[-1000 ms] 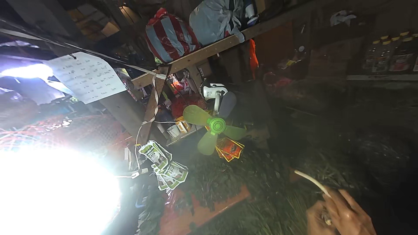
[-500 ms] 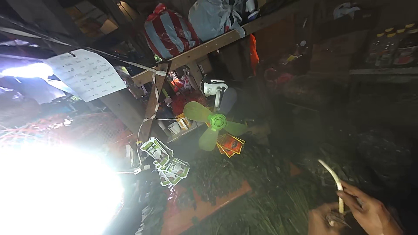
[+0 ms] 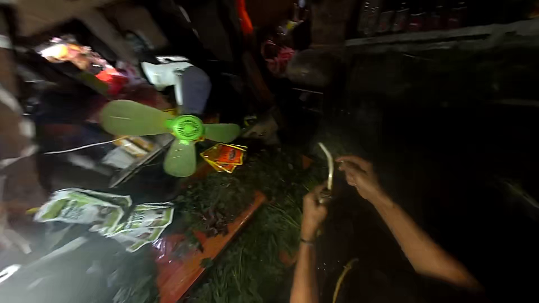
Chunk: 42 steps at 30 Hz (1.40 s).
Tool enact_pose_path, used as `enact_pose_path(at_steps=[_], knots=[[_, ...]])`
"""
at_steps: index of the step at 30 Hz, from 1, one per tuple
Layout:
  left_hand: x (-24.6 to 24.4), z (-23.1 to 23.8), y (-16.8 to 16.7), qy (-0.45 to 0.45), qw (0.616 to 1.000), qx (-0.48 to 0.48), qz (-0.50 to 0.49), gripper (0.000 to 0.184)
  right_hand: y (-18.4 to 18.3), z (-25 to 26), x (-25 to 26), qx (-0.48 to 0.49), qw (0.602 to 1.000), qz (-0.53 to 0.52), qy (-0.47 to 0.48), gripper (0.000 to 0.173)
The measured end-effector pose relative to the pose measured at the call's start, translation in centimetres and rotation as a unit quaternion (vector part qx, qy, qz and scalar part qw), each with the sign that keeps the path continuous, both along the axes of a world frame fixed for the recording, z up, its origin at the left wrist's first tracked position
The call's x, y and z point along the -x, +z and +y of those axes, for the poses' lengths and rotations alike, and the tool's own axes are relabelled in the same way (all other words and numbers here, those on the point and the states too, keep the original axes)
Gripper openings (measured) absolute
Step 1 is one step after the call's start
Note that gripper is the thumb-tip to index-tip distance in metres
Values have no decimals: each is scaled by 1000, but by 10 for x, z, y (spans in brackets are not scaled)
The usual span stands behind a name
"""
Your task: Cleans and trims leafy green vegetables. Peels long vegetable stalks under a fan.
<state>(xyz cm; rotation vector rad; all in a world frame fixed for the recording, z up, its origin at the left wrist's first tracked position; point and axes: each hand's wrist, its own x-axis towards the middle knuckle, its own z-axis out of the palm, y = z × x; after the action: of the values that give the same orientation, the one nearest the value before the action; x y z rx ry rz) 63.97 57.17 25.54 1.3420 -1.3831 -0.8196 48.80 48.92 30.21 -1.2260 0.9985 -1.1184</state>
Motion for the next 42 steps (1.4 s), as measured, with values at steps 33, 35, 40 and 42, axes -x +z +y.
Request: enact_pose_path(at_steps=[33,35,40,42], knots=[[-2,17,1,-96,982,33,157,34,-25,24,17,105,988,-26,109,18],[-2,18,-2,-111,980,30,163,33,-23,24,23,114,987,5,110,22],[-6,25,-6,-129,979,19,158,30,-21,30,37,49,989,-46,128,23],[-8,28,-6,-129,980,10,153,30,-21,30,40,21,990,-72,123,25]])
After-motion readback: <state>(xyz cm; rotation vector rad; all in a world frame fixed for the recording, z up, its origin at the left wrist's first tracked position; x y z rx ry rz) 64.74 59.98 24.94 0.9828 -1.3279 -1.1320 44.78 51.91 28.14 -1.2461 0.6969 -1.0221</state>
